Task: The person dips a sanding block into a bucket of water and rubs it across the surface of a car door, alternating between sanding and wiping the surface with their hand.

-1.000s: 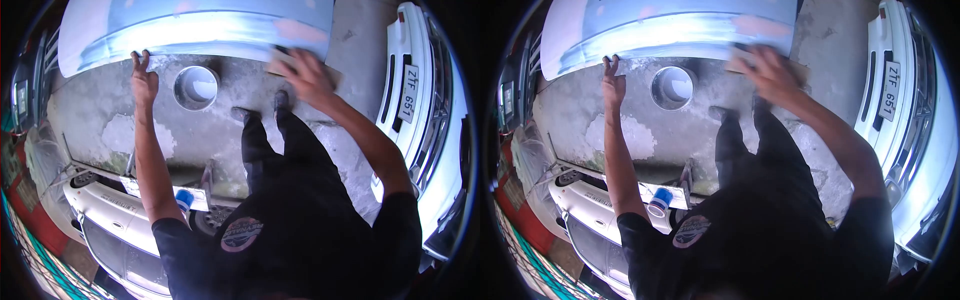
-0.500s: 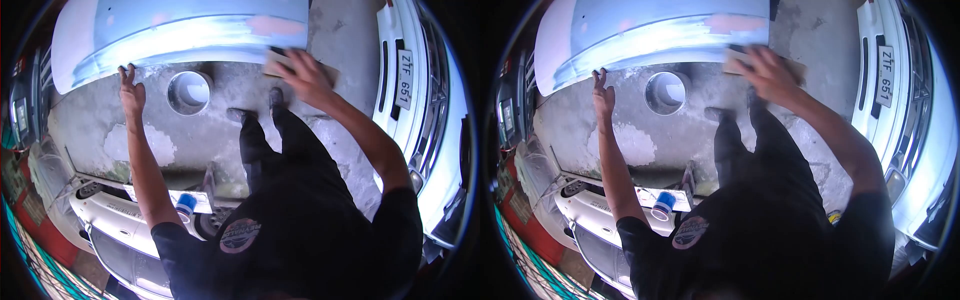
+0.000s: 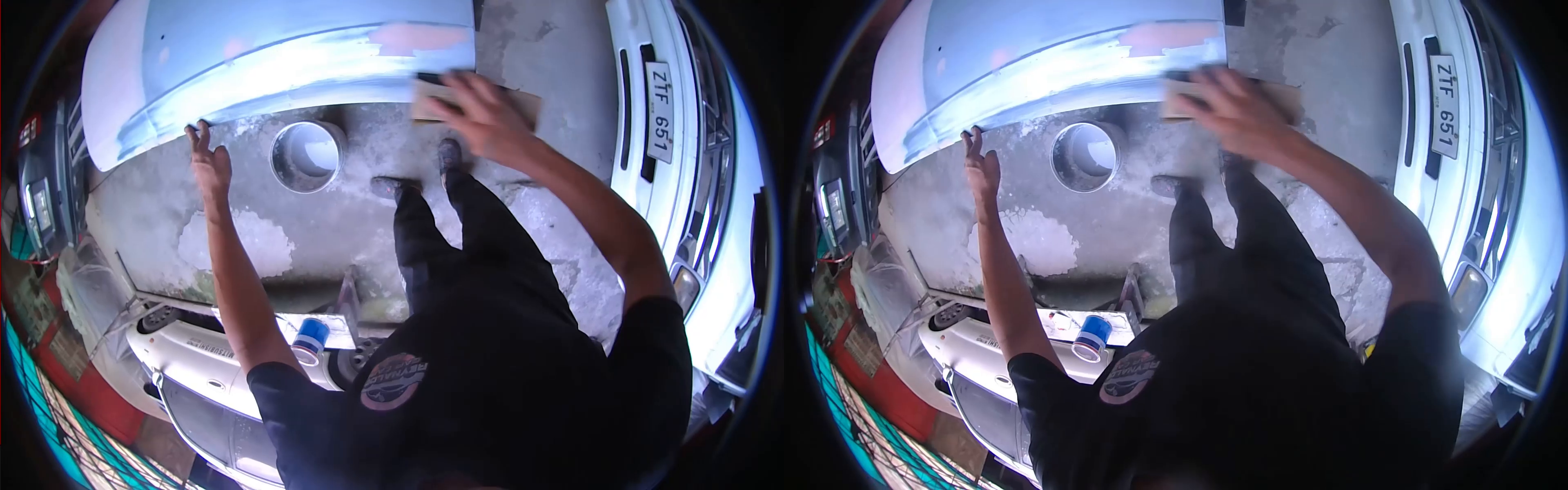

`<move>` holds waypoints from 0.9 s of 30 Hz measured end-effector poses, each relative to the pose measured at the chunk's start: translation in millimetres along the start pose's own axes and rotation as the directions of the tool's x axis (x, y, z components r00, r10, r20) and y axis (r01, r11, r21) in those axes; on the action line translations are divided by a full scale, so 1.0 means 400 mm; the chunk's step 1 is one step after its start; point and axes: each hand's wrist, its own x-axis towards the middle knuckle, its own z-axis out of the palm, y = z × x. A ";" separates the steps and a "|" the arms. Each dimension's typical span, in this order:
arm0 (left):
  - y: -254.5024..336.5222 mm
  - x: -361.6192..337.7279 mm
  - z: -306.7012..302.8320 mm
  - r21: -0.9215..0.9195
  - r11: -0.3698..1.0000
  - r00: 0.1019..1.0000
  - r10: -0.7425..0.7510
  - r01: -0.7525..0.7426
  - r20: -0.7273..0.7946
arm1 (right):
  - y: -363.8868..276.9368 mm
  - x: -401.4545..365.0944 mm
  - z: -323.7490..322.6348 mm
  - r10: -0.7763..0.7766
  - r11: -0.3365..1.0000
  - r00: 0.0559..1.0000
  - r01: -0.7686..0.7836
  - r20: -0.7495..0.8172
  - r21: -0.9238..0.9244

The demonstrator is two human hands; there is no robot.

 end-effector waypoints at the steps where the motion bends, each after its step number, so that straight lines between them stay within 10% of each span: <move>1: 0.017 0.008 0.000 -0.030 0.998 0.998 -0.060 0.061 0.018 | -0.035 0.083 0.026 -0.038 0.999 0.999 0.037 0.037 0.018; 4: -0.076 0.011 0.016 0.055 0.992 0.993 0.118 -0.117 -0.012 | -0.155 0.280 0.050 -0.047 0.993 0.994 0.035 0.103 0.117; 6: -0.004 0.052 -0.029 0.024 0.996 0.996 -0.084 0.083 0.030 | -0.141 0.261 0.041 -0.041 0.992 0.991 0.024 0.131 0.126; 16: 0.270 0.043 0.162 -0.003 0.955 0.948 -0.295 0.296 -0.120 | 0.154 -0.560 -0.016 0.594 0.788 0.802 -0.595 0.057 0.158; 20: 0.477 -0.037 0.229 0.065 0.986 0.988 -0.149 0.151 -0.040 | 0.176 -0.816 0.119 0.757 0.595 0.616 -0.788 0.218 0.159; 24: 0.742 -0.136 0.335 -0.001 0.986 0.986 0.168 -0.168 -0.015 | 0.158 -0.896 0.173 0.771 0.561 0.586 -0.810 0.249 0.173; 27: 0.971 -0.191 0.355 0.057 0.988 0.979 0.136 -0.147 0.155 | 0.156 -0.909 0.179 0.771 0.553 0.596 -0.801 0.224 0.228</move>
